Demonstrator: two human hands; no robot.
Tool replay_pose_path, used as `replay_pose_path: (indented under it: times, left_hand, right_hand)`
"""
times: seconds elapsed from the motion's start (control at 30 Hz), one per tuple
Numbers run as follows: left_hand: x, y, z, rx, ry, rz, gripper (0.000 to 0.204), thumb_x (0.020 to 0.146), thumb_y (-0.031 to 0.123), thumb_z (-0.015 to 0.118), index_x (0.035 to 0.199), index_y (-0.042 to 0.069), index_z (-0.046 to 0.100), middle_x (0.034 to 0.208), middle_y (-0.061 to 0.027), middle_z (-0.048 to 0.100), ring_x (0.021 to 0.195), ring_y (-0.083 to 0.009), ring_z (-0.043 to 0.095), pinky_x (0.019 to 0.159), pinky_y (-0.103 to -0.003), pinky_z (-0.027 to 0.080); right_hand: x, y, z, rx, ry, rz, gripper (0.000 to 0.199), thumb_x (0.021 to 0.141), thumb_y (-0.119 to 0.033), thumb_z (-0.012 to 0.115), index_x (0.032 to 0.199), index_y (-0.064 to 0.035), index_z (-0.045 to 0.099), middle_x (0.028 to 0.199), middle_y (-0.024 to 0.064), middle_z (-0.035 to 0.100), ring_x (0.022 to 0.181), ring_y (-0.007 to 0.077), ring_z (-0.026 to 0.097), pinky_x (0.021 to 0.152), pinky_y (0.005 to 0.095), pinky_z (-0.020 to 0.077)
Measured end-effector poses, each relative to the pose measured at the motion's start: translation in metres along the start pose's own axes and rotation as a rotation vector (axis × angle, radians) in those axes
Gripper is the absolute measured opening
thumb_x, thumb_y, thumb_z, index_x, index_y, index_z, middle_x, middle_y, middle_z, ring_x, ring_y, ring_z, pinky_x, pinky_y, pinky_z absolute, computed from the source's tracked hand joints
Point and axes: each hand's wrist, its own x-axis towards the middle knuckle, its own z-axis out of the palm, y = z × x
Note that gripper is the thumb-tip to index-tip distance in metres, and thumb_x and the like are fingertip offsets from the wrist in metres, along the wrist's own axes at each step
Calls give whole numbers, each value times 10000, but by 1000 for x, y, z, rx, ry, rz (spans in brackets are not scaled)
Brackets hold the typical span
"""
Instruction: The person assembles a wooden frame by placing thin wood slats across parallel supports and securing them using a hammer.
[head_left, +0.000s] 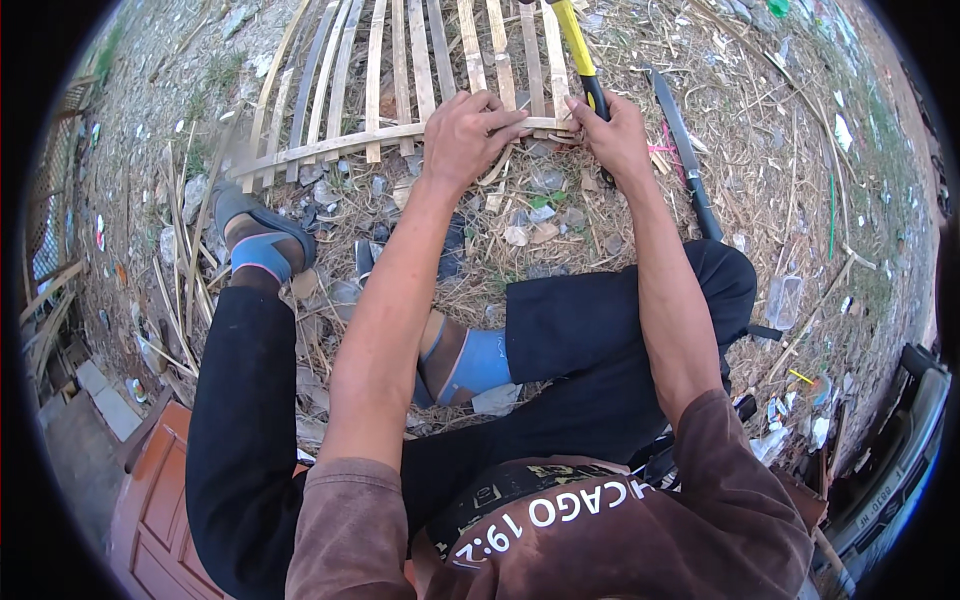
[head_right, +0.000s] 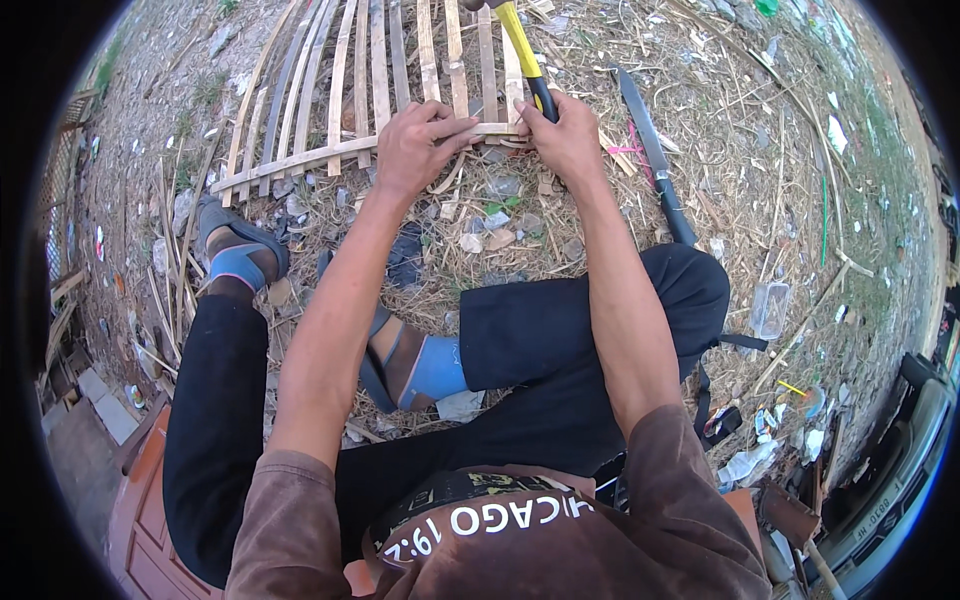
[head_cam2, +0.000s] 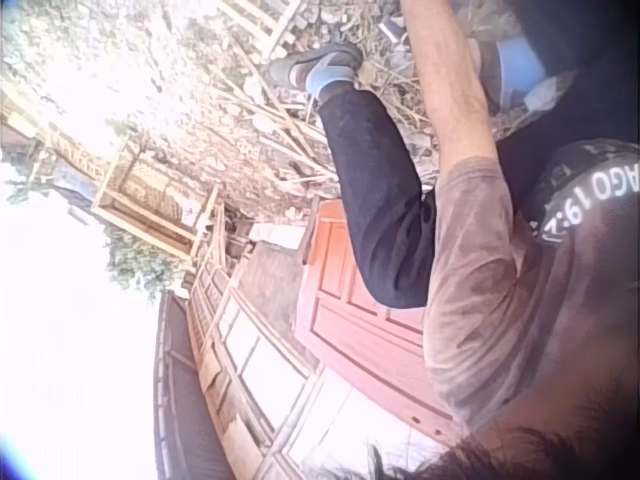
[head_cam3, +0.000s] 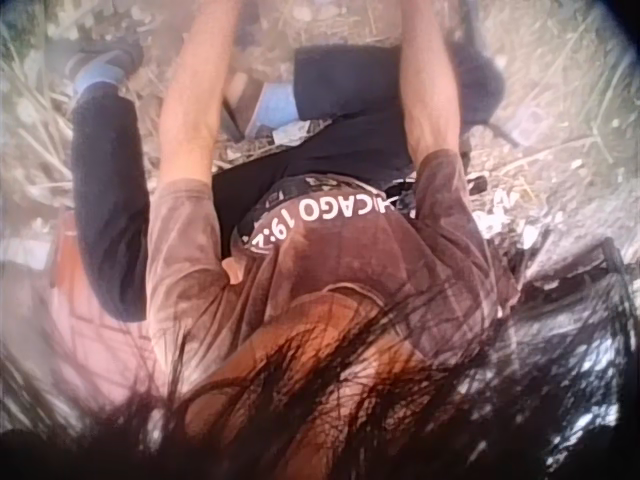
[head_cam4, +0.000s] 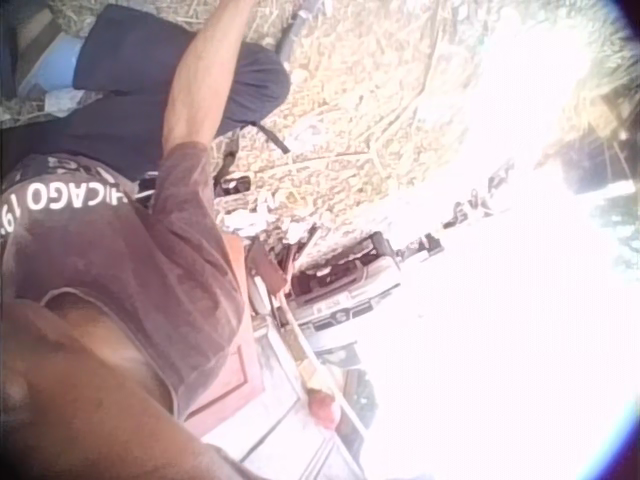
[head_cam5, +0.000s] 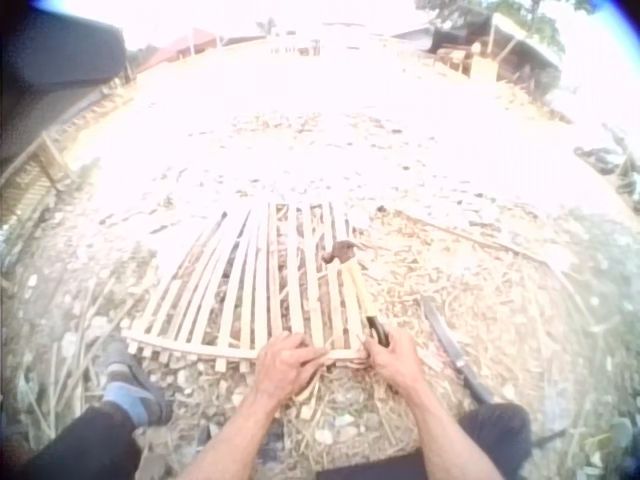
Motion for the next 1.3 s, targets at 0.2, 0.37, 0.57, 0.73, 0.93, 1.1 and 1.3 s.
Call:
replay_pose_path:
  times: [0.2,0.37,0.57,0.73,0.93,1.1,1.3]
  left_hand:
    - [1,-1,-2,0,-26,-3,186,776,324,829,931,220,832,791,13,633,761,-203,603,687,-366,502]
    - [5,7,-8,28,-117,6,186,825,320,803,988,234,828,893,47,643,916,-182,570,792,-376,377]
    - [11,16,-15,-39,-221,-13,226,860,291,782,1059,190,816,971,-3,655,940,-227,565,817,-406,377]
    - [22,27,10,-119,-202,-18,176,866,238,750,1019,170,802,1019,-12,670,1012,-241,579,837,-426,395]
    - [28,33,27,-221,-136,-127,117,827,191,774,896,96,781,905,-71,713,882,-293,672,801,-418,449]
    - [25,43,28,-213,-74,-184,111,801,172,793,848,76,763,862,-37,713,858,-265,683,799,-399,450]
    - [22,38,31,-205,-41,-130,108,790,184,810,838,97,768,856,-19,712,843,-238,675,789,-384,423]
  right_hand:
    - [-9,-14,6,-79,66,-72,271,924,-251,743,903,15,698,654,66,674,577,127,601,564,333,476]
    - [-9,-14,7,-198,88,-179,259,898,-248,765,926,-1,691,602,135,577,529,220,539,550,386,432]
    - [-14,-16,11,-154,109,-244,234,905,-210,741,891,11,662,625,166,583,552,290,559,566,418,441]
    - [-17,-14,2,-172,126,-232,221,909,-195,719,874,12,648,648,202,608,593,355,612,597,443,470]
    - [-17,-17,4,-116,124,-277,204,919,-186,701,926,15,662,671,198,622,598,357,610,593,439,469]
    - [-19,-10,6,-79,110,-214,219,923,-191,702,1005,12,689,678,191,614,575,301,583,597,410,470]
    - [-36,-23,-3,-91,41,-142,239,958,-197,670,1093,0,683,743,200,636,636,304,618,629,408,481]
